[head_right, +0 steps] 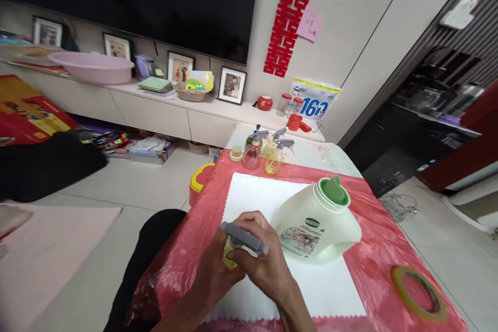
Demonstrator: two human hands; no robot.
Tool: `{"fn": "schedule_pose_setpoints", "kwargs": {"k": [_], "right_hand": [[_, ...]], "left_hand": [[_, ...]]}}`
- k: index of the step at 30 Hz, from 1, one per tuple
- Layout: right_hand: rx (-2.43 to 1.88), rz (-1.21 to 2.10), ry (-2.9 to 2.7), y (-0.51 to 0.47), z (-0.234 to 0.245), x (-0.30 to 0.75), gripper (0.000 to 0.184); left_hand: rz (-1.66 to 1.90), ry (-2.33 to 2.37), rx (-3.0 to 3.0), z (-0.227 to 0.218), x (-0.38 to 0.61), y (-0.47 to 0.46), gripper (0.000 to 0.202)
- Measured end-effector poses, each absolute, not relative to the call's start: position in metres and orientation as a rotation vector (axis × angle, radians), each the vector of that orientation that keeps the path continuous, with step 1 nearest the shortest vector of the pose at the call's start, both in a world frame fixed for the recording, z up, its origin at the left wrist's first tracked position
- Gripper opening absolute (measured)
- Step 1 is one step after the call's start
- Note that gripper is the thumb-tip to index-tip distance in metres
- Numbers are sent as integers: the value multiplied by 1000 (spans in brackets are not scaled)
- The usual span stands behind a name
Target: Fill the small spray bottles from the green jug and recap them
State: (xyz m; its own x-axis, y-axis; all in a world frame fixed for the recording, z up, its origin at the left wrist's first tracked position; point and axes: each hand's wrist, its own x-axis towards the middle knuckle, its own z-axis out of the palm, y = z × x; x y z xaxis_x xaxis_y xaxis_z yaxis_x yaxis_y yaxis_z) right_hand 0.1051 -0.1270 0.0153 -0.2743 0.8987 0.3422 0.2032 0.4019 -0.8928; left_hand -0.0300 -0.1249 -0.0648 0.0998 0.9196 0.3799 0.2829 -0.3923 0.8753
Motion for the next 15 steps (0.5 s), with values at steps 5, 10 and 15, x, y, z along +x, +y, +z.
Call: {"fn": "schedule_pose_setpoints", "kwargs": {"k": [5, 10, 15], "right_hand": [[-1025, 823, -1676, -130, 7, 104, 36], [-1010, 823, -1603, -135, 7, 113, 53], [-870, 901, -1344, -131, 32, 118, 46]], "left_hand": [[1271, 1169, 1797, -59, -31, -124, 34], [1262, 1152, 1816, -53, -31, -125, 36], [1280, 1156, 1815, -61, -32, -125, 51]]}}
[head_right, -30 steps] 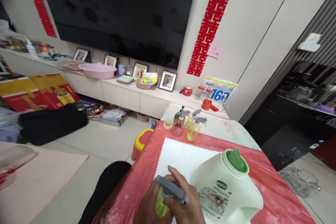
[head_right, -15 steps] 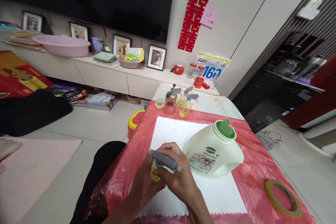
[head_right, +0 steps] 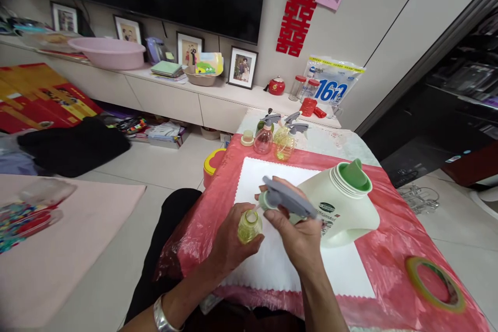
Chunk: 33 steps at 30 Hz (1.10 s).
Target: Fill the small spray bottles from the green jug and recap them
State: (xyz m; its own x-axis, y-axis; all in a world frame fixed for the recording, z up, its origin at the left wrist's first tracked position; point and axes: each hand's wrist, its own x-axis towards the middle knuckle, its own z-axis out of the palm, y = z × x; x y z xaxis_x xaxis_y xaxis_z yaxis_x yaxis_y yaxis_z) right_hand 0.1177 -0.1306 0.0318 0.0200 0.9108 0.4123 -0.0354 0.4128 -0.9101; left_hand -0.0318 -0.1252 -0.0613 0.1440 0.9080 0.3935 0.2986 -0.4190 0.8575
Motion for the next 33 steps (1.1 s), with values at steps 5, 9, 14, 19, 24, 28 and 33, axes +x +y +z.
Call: {"fn": "schedule_pose_setpoints", "kwargs": {"k": [5, 9, 14, 19, 24, 28, 33], "right_hand": [[-738, 707, -1277, -114, 89, 110, 36], [-915, 325, -1565, -74, 109, 108, 32], [-1452, 194, -2166, -10, 57, 99, 42], [-1794, 323, -2301, 10, -16, 91, 30], [-1920, 392, -2232, 1, -44, 93, 38], [-1829, 482, -2141, -5, -45, 99, 40], [-1616, 642, -1966, -31, -18, 100, 61]], "left_hand": [[1317, 1194, 1844, -72, -29, -124, 59], [1368, 1181, 1875, -73, -27, -124, 62], [1307, 1191, 1836, -72, -27, -125, 64], [1304, 1187, 1799, -74, -25, -125, 64], [1292, 1171, 1784, -73, -26, -126, 63], [1280, 1148, 1790, -71, -28, -126, 61], [1261, 1178, 1796, -69, -29, -127, 60]]}}
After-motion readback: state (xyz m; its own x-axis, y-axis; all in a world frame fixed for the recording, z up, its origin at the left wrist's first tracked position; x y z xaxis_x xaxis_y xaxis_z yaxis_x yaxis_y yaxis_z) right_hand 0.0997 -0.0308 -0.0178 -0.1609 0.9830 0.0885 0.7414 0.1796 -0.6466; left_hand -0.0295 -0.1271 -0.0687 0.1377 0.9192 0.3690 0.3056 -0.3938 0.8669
